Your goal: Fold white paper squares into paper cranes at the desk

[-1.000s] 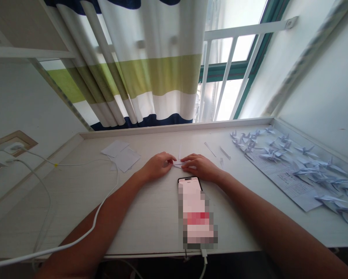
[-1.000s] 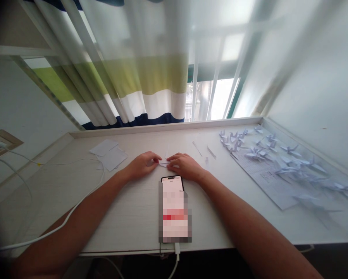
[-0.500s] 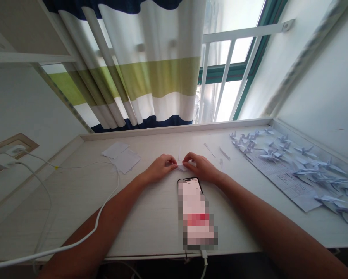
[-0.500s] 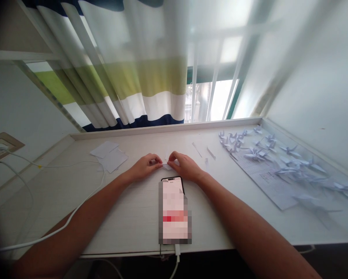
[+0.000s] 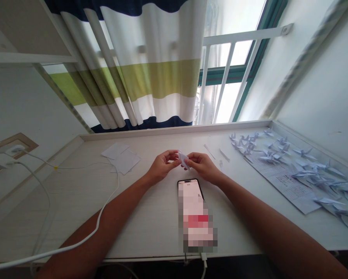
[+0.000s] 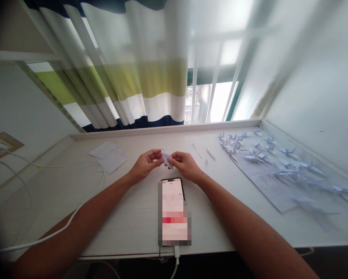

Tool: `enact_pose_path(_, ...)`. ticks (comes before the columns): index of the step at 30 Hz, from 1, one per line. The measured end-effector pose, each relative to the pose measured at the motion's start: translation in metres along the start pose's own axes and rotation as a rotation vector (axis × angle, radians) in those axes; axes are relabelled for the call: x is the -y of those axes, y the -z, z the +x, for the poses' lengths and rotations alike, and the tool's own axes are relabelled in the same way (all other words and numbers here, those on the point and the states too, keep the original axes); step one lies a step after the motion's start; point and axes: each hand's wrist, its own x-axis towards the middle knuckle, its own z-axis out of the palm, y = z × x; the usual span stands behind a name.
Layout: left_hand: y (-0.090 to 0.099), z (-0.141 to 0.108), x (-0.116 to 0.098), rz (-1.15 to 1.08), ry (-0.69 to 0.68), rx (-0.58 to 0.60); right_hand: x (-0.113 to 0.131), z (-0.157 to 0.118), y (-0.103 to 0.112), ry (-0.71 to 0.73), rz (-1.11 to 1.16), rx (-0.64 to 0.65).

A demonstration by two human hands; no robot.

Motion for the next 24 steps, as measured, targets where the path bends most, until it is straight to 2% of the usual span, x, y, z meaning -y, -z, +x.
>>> enact_pose_path(2,-0.005,-0.002,-0.004,0.016,0.005,0.075,0.002,-0.001,-0.005,0.018,0.064,0.002)
enact_pose_path(8,-0.01,-0.006,-0.009,0.077,-0.01,0.021,0.009,-0.006,-0.008,-0.029,-0.171,0.028)
enact_pose_path(14,-0.015,-0.01,-0.01,0.045,0.04,0.082,0.015,-0.005,-0.004,0.105,-0.295,-0.195)
enact_pose_path(17,-0.02,-0.014,-0.012,0.074,0.057,0.127,0.015,-0.005,-0.005,0.16,-0.288,-0.144)
enact_pose_path(20,-0.023,-0.016,-0.013,0.086,0.06,0.132,0.014,-0.006,-0.007,0.154,-0.245,-0.098)
enact_pose_path(24,-0.024,-0.017,-0.016,0.065,0.073,0.149,0.015,-0.008,-0.009,0.141,-0.19,-0.129)
